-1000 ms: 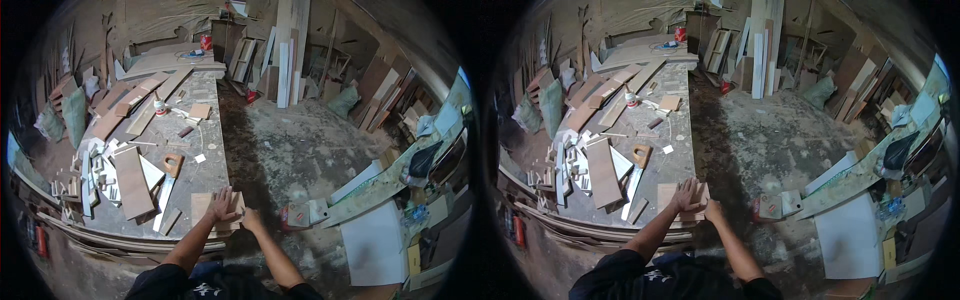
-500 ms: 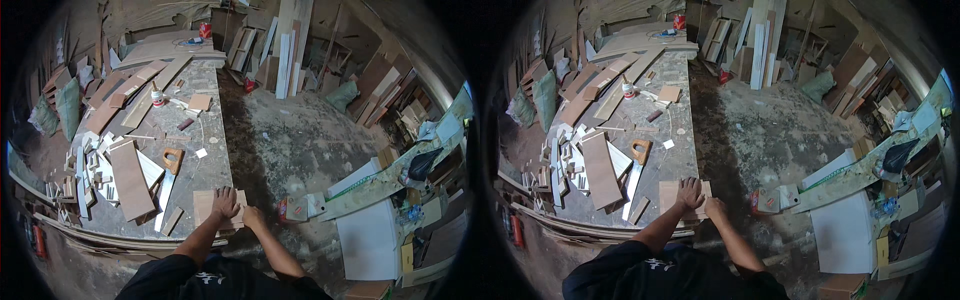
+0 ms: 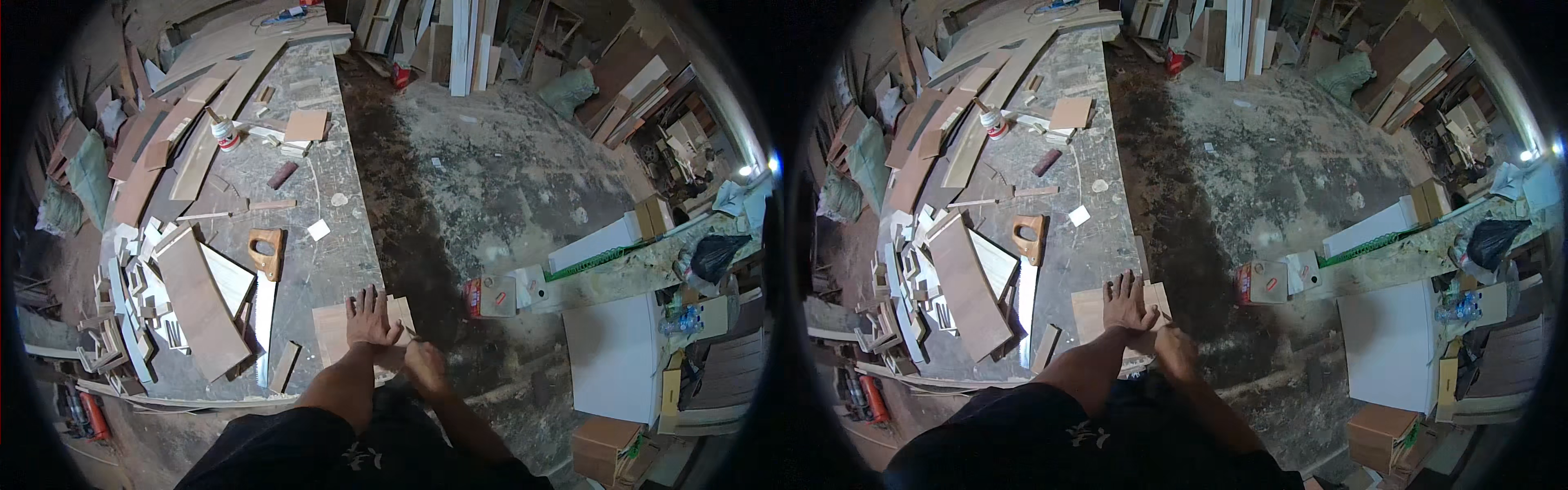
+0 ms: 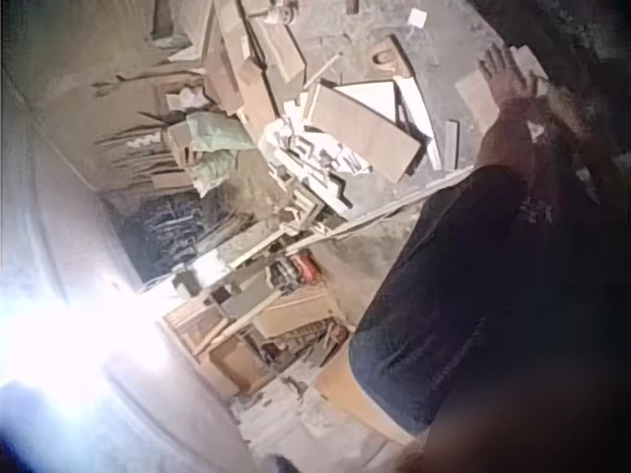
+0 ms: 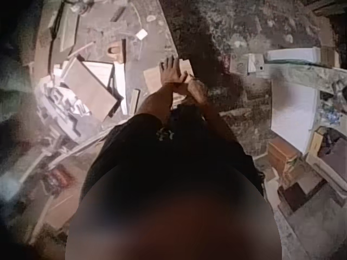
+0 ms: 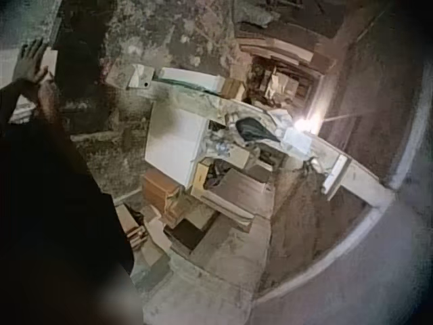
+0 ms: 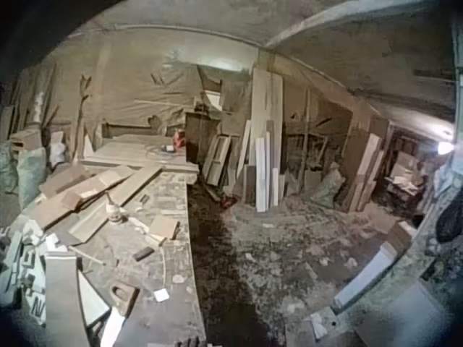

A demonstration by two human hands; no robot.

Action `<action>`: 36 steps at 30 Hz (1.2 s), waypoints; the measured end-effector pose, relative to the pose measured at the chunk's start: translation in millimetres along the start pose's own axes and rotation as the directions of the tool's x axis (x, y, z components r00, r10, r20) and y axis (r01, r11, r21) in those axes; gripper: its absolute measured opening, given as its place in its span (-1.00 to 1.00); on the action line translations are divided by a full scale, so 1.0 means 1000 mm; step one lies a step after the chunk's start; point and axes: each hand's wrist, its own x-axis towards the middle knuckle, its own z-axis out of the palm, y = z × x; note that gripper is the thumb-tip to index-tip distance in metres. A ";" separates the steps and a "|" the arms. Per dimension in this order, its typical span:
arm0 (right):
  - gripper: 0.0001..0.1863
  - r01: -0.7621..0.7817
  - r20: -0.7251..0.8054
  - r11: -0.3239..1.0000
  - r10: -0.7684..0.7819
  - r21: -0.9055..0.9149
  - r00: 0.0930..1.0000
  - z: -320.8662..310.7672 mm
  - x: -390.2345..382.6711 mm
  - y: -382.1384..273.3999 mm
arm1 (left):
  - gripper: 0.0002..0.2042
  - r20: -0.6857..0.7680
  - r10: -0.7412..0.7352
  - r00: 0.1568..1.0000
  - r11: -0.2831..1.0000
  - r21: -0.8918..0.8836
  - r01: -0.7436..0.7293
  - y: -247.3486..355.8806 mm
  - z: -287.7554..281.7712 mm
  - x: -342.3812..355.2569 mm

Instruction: Cutting and marking a small wooden panel using a utility knife.

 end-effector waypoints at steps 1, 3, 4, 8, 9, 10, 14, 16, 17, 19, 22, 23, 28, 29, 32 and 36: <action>-0.93 0.221 -0.110 0.975 -0.220 -0.003 0.969 -0.005 -0.009 -0.005 | -0.10 0.016 -0.016 1.000 1.000 0.006 0.016 -0.004 -0.002 -0.002; -0.86 0.031 -0.010 0.999 -0.031 0.031 0.999 -0.013 -0.010 -0.017 | -0.09 0.025 -0.017 1.000 1.000 0.024 0.017 -0.004 -0.004 0.000; -0.85 0.148 -0.142 0.987 -0.139 0.060 0.980 0.008 -0.010 0.005 | -0.08 0.029 -0.011 1.000 1.000 0.027 0.010 0.000 -0.001 0.004; -0.82 -0.191 0.137 0.981 0.193 -0.026 0.972 0.029 0.004 0.010 | -0.09 0.132 -0.031 0.991 0.999 0.037 0.026 0.007 -0.003 0.004; -0.82 -0.196 0.143 0.980 0.197 -0.025 0.970 0.029 0.004 0.011 | -0.09 0.139 -0.031 0.990 0.999 0.037 0.026 0.006 -0.006 0.005; -0.82 -0.143 0.091 0.987 0.149 -0.067 0.985 0.025 0.003 0.012 | -0.09 0.159 -0.046 0.986 0.998 0.044 0.040 0.005 -0.010 0.009; -0.81 -0.102 0.188 0.989 0.121 -0.109 0.975 -0.013 -0.005 -0.009 | -0.10 0.218 -0.073 0.973 0.997 0.043 0.065 0.008 -0.018 0.008; -0.81 -0.042 0.139 0.993 0.057 -0.109 0.989 0.016 -0.001 0.003 | -0.10 0.196 -0.064 0.978 0.997 0.042 0.057 0.008 -0.016 0.009; -0.80 0.020 0.089 0.993 -0.010 -0.114 0.996 0.019 -0.001 0.003 | -0.10 0.186 -0.059 0.981 0.998 0.033 0.053 0.008 -0.014 0.009; -0.79 -0.108 0.129 0.988 0.121 -0.109 0.984 0.013 0.001 0.001 | -0.10 0.174 -0.055 0.983 0.998 0.027 0.052 0.006 -0.013 0.011; -0.78 -0.160 0.253 0.977 0.192 -0.142 0.948 -0.006 0.001 -0.002 | -0.11 0.171 -0.063 0.983 0.997 0.043 0.057 0.003 -0.014 0.009; -0.78 -0.084 0.332 0.982 0.137 -0.170 0.933 -0.009 0.001 -0.002 | -0.11 0.171 -0.063 0.983 0.997 0.044 0.056 0.003 -0.014 0.009; -0.77 -0.100 0.113 0.993 0.106 -0.058 0.988 0.031 0.008 0.020 | -0.11 0.202 -0.058 0.978 0.998 0.036 0.052 0.011 -0.019 0.011; -0.77 -0.010 -0.035 1.000 0.010 -0.022 0.999 0.042 0.012 0.032 | -0.11 0.182 -0.035 0.983 0.999 0.021 0.032 0.016 -0.018 0.013; -0.77 -0.120 0.136 0.992 0.122 -0.028 0.983 0.039 0.025 0.027 | -0.11 0.198 -0.063 0.978 0.997 0.049 0.054 0.007 -0.016 0.010; -0.77 -0.025 0.185 0.995 0.042 -0.094 0.982 0.034 0.013 0.022 | -0.11 0.175 -0.067 0.982 0.997 0.056 0.058 0.001 -0.010 0.008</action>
